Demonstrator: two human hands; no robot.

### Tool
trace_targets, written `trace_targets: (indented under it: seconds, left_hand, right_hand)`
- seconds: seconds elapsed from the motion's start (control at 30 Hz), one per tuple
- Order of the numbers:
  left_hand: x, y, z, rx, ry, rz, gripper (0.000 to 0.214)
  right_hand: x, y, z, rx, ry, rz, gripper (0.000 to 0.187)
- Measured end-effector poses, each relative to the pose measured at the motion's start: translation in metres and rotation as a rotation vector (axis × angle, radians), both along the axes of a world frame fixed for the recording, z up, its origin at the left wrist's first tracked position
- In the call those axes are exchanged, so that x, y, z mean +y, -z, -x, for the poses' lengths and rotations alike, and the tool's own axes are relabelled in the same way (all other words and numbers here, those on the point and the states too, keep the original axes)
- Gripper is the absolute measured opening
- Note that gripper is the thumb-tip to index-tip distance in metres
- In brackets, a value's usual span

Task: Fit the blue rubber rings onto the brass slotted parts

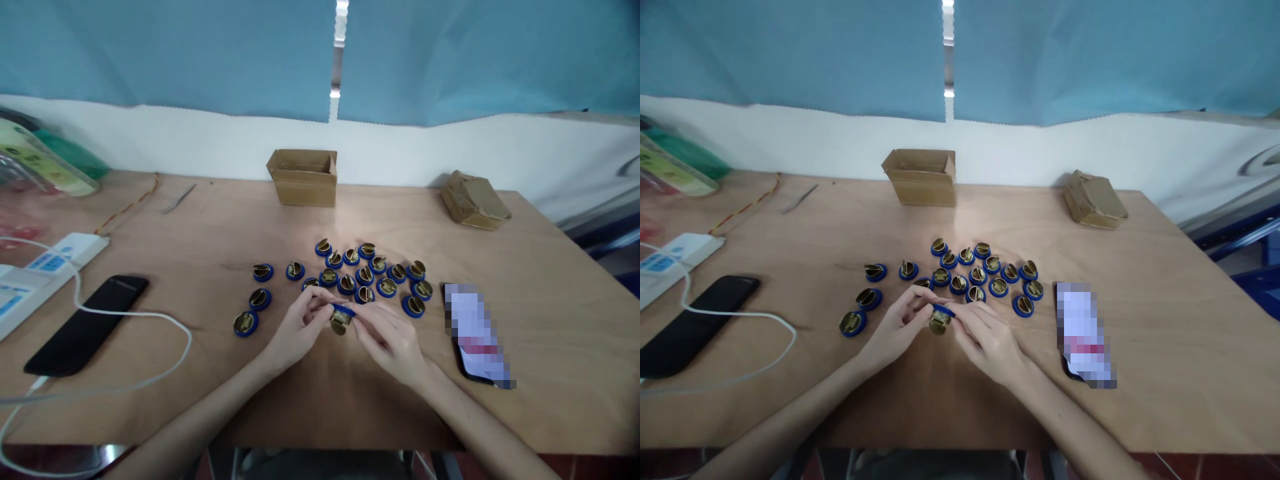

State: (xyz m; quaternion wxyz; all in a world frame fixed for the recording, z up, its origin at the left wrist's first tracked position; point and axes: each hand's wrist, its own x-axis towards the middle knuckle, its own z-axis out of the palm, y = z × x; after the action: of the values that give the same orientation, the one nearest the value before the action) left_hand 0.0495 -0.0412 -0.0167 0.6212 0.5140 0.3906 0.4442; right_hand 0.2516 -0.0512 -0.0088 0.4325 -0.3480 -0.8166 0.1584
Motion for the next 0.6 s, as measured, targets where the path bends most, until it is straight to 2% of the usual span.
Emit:
trace_targets:
  seconds: [0.1,0.17,0.3,0.4,0.6]
  left_hand:
    - [0.001,0.003,0.0,-0.075,0.054,0.107,0.022]
    - [0.0,0.006,0.001,-0.085,0.062,0.117,0.026]
    - [-0.002,0.009,0.0,-0.113,0.067,0.069,0.036]
    - [-0.005,0.007,-0.001,-0.135,0.064,0.04,0.034]
    - [-0.013,0.005,-0.003,-0.064,-0.012,-0.128,0.036]
  right_hand:
    - [-0.001,-0.001,-0.001,-0.015,-0.002,-0.055,0.05]
    - [-0.001,-0.002,-0.001,-0.026,0.002,-0.076,0.049]
    - [-0.002,-0.002,0.001,-0.066,-0.032,-0.044,0.045]
    - [-0.004,-0.001,0.002,-0.063,-0.058,0.004,0.046]
    - [-0.001,-0.001,0.0,-0.039,0.006,0.054,0.047]
